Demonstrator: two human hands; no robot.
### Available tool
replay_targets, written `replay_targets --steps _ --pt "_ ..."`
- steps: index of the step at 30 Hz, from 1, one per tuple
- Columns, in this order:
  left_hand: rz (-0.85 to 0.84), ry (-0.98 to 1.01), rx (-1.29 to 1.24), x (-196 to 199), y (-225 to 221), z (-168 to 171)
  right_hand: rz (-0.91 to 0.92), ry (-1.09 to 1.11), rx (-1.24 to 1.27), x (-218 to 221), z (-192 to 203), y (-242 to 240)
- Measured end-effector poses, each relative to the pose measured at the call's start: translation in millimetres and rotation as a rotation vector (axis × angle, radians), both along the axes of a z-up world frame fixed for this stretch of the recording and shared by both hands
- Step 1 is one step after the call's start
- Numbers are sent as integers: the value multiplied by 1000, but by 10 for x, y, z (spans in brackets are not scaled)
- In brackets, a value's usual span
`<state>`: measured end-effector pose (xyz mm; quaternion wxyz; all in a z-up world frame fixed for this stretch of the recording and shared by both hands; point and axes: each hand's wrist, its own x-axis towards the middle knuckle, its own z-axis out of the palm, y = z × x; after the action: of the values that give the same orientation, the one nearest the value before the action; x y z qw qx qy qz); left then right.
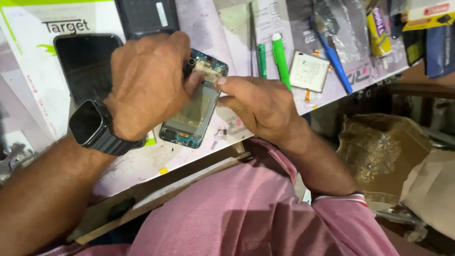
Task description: The person manipulates the internal circuits and components of a mobile phone by hand and with a screwdriver, eventually applying adhesive from a tube to a small part.
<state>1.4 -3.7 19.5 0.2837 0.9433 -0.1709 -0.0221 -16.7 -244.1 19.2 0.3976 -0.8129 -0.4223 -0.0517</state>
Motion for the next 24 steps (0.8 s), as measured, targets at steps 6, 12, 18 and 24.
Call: replay_targets --steps 6,12,18,24 --pt "5 -11 32 -8 -5 -9 -162 -169 136 -89 113 -314" --pt "-9 -9 50 -17 8 60 -440 -394 -121 -314 -30 -654" --pt "51 -89 -9 -78 130 289 -490 -398 -198 -387 -185 -601" --pt "128 -170 -11 1 337 436 -565 -375 -290 -418 -177 -485"
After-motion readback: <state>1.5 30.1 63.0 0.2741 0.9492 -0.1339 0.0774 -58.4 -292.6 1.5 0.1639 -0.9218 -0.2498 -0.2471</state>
